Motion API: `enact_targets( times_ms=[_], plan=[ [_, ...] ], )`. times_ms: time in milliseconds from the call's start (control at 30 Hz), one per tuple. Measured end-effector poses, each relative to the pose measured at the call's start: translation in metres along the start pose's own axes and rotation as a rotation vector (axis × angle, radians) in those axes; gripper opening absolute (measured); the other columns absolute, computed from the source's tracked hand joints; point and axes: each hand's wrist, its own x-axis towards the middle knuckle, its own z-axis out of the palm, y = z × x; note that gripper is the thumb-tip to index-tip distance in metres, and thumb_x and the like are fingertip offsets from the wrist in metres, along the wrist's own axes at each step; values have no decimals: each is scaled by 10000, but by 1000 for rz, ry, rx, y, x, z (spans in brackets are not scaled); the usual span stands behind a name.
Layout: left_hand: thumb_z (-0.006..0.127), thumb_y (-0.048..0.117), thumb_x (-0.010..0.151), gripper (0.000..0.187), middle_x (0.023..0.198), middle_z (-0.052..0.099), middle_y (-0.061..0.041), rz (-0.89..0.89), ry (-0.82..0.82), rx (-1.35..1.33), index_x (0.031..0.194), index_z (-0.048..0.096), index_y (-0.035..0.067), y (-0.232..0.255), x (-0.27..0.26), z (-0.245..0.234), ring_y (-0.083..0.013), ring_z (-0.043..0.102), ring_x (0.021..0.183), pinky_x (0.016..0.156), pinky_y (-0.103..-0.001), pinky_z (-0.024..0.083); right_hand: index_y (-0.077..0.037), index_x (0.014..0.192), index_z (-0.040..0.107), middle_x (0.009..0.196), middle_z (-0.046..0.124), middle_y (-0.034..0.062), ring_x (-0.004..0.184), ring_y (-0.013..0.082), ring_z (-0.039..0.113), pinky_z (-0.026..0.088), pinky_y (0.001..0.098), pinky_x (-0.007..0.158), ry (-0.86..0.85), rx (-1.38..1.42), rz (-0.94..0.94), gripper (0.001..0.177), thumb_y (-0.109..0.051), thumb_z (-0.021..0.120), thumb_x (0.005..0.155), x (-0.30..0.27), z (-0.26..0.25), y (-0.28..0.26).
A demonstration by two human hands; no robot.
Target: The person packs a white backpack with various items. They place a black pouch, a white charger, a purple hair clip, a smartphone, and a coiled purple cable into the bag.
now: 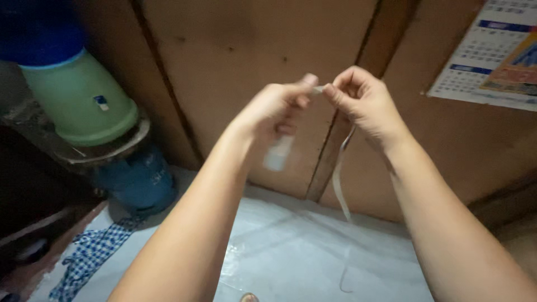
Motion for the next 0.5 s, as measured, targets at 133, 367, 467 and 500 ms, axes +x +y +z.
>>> enact_targets(
  times_ms=[133, 367, 467, 500],
  plan=[
    [631, 207, 979, 125, 727, 537, 28, 170, 120, -418, 1097, 613, 170, 16, 7, -92, -90, 455, 572, 505, -251, 336, -138, 1052, 800, 1005, 778, -8, 936, 83, 670, 519, 247, 819, -55, -256, 132, 229, -316, 668, 992, 5, 40, 7],
    [312, 481, 1019, 535, 1135, 735, -197, 353, 265, -683, 1141, 578, 33, 5, -1, -142, -321, 687, 1066, 821, -380, 589, -203, 1084, 801, 962, 772, -3, 823, 153, 701, 548, 323, 757, -472, -649, -34, 239, -286, 772, 862, 34, 118, -52],
    [216, 638, 990, 753, 971, 710, -141, 263, 299, -428, 1106, 626, 17, 2, -4, -125, -254, 688, 953, 747, -310, 583, -178, 1025, 814, 905, 765, 19, 789, 151, 695, 544, 320, 731, -583, -688, -204, 200, -278, 806, 851, 66, 132, -63],
    [180, 678, 976, 820, 902, 699, -114, 206, 323, -328, 1089, 643, 11, 1, -10, -121, -219, 703, 896, 720, -283, 583, -165, 1016, 812, 891, 764, 13, 777, 129, 702, 552, 301, 724, -579, -595, -220, 187, -259, 797, 855, 79, 131, -63]
  ],
)
